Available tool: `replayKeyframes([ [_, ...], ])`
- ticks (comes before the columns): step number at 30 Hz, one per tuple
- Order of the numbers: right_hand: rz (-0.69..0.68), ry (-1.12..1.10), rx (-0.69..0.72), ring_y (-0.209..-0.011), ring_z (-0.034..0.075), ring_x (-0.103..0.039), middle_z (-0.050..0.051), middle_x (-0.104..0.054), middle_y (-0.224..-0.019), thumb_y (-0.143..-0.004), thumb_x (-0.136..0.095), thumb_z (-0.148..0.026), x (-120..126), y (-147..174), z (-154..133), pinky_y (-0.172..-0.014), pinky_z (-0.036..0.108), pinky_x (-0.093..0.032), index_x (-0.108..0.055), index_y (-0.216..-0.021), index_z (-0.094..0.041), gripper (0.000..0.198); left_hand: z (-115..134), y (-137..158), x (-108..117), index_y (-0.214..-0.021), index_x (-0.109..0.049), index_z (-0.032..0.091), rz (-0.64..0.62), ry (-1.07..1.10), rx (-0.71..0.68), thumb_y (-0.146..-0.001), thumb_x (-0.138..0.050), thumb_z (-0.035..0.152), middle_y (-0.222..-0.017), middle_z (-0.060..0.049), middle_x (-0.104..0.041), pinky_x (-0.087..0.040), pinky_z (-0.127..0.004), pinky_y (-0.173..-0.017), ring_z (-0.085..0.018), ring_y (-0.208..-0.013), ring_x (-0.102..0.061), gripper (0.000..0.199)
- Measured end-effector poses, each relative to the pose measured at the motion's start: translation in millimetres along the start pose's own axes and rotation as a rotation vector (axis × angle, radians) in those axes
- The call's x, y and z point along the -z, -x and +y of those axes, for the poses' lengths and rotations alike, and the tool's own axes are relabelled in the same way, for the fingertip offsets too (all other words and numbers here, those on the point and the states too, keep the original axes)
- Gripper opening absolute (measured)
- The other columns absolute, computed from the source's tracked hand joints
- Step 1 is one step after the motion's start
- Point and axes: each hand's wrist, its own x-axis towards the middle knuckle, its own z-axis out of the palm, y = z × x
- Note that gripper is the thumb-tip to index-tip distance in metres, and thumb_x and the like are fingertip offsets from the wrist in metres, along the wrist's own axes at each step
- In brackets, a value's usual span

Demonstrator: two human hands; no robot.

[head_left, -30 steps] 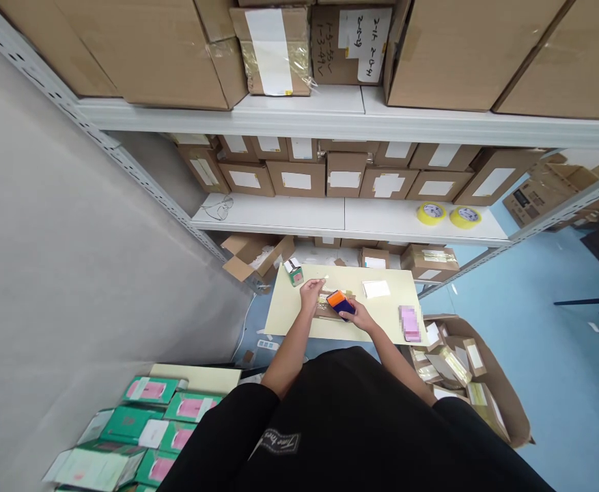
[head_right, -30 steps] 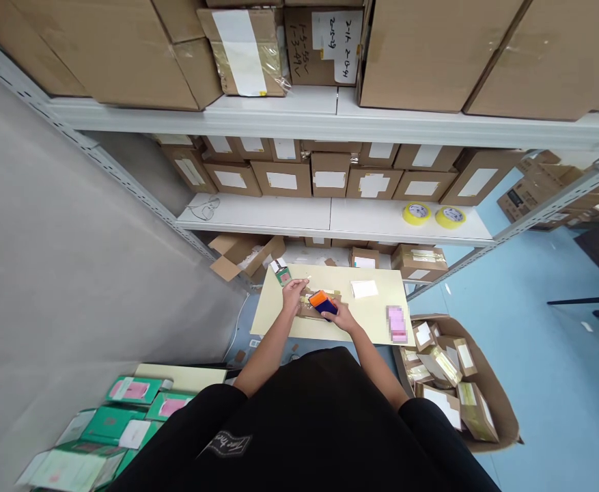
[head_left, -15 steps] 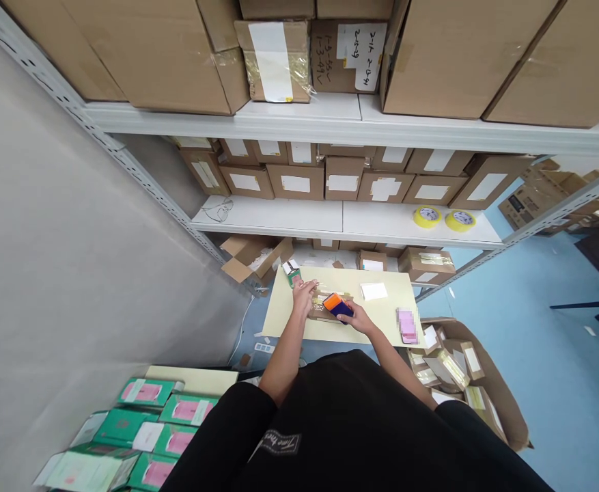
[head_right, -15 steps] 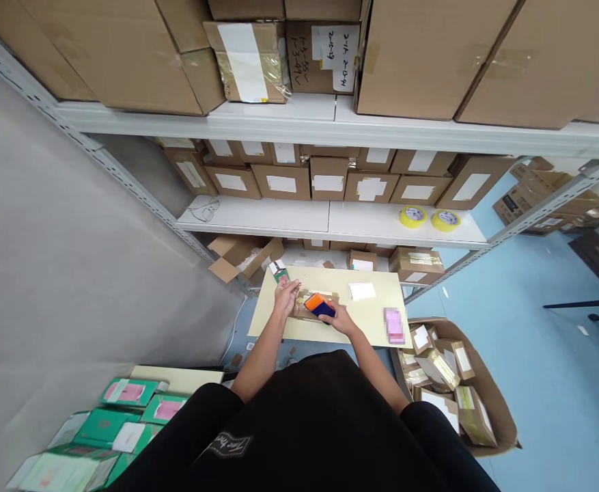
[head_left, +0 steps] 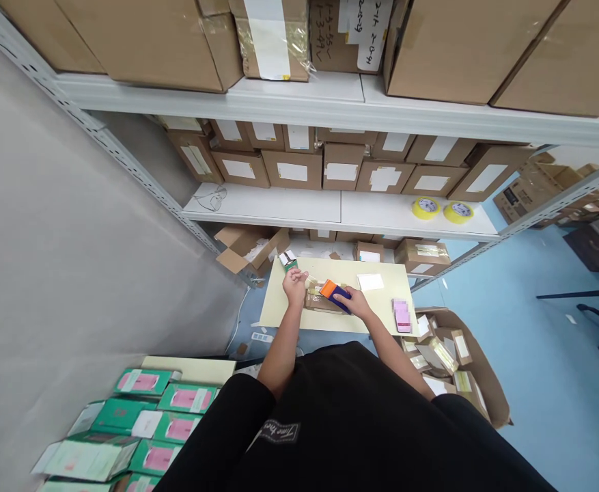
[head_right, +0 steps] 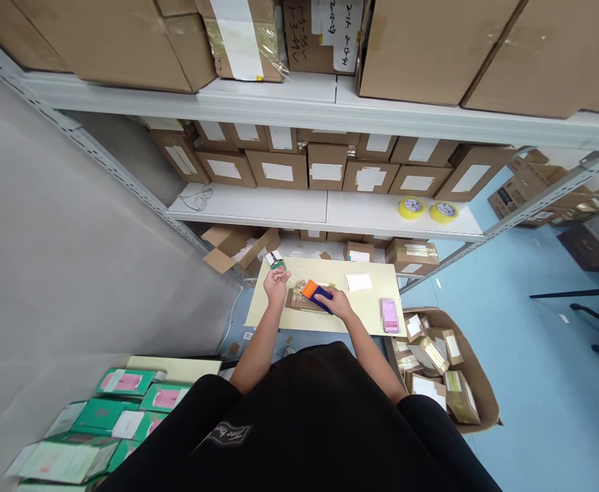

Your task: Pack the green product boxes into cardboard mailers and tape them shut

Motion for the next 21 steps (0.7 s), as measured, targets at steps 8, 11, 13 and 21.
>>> replayKeyframes([
  [8,-0.047,0.324,-0.085,-0.064,0.018,-0.057,0.0,-0.064,-0.067,-0.083,-0.062,-0.078,47,2,24,-0.057,0.026,-0.032,-0.061,-0.073,-0.023,0.056,-16,-38,49,-0.083,-0.057,0.02,0.232,-0.027,-0.039,-0.071,-0.083,0.029,-0.073,0.003,-0.062,-0.051,-0.026,-0.071,-0.013,-0.069,-0.062,0.03],
  [11,-0.081,0.413,-0.132,-0.066,0.018,-0.058,0.002,-0.068,-0.07,-0.084,-0.061,-0.079,51,-3,36,-0.057,0.026,-0.03,-0.063,-0.074,-0.023,0.057,-39,-41,63,-0.082,-0.055,0.021,0.273,-0.051,0.01,-0.073,-0.083,0.03,-0.073,0.003,-0.061,-0.053,-0.028,-0.074,-0.014,-0.072,-0.064,0.031],
  [13,-0.094,0.452,-0.154,-0.068,0.019,-0.06,0.003,-0.07,-0.073,-0.084,-0.062,-0.078,47,-11,40,-0.058,0.026,-0.031,-0.064,-0.075,-0.022,0.056,-58,-40,69,-0.08,-0.053,0.021,0.325,-0.078,0.09,-0.074,-0.081,0.029,-0.073,0.003,-0.061,-0.055,-0.031,-0.079,-0.016,-0.076,-0.067,0.03],
  [21,-0.168,0.531,-0.218,-0.076,0.021,-0.065,0.005,-0.074,-0.08,-0.082,-0.068,-0.077,29,-33,58,-0.059,0.025,-0.033,-0.067,-0.079,-0.023,0.054,-119,-40,78,-0.074,-0.049,0.024,0.299,-0.162,0.227,-0.076,-0.075,0.032,-0.073,-0.001,-0.061,-0.058,-0.045,-0.083,-0.023,-0.083,-0.07,0.028],
])
